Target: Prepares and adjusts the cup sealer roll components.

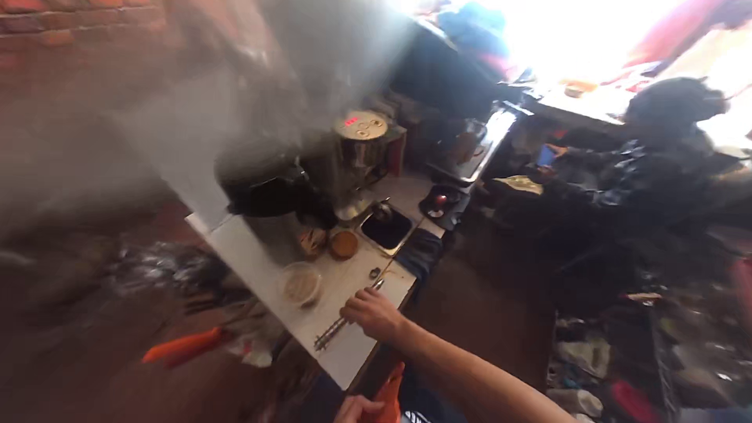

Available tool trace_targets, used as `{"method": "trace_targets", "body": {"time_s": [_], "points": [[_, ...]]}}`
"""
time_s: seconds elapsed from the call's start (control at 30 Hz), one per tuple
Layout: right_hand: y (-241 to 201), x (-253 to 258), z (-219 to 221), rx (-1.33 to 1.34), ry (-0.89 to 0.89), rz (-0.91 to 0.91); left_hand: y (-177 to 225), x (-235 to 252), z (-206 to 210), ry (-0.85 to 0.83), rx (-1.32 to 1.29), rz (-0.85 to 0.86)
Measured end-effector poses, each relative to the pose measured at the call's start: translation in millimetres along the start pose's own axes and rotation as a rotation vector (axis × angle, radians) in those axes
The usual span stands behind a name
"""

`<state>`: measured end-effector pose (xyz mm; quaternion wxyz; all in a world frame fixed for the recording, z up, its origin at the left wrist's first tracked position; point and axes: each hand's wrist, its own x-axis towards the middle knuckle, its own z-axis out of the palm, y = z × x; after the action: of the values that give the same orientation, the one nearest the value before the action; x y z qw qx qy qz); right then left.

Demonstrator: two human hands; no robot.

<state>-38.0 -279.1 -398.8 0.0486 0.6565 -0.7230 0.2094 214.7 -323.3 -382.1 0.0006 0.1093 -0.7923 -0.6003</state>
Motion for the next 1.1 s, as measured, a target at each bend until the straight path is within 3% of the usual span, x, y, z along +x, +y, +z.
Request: {"method": "trace_targets", "body": {"time_s": [0.1,0.2,0.33,0.5,0.67,1.1], "points": [[-3.8,1.9,-22.3,0.026,0.011,-0.019,23.4,6.6,-0.3,0.037,0.240,-0.028],[-17.6,12.3,-52.7,0.105,0.038,-0.048,42.7,9.5,-0.1,0.124,0.468,0.087],[-37.1,33.0,-99.3,0.242,0.023,-0.075,34.3,24.6,5.3,0.258,0.680,0.327],[-48.5,46.1,-134.2,0.686,0.099,0.083,19.9,46.6,0.2,0.256,0.717,0.351],[-46.8,27.2,-123.1,1.132,0.215,0.357,8.6,51.6,0.9,0.364,0.669,0.459],[-69.3,8.8,-77.4,1.404,0.156,0.677,-14.6,36.6,-17.9,0.465,0.520,0.592]]}}
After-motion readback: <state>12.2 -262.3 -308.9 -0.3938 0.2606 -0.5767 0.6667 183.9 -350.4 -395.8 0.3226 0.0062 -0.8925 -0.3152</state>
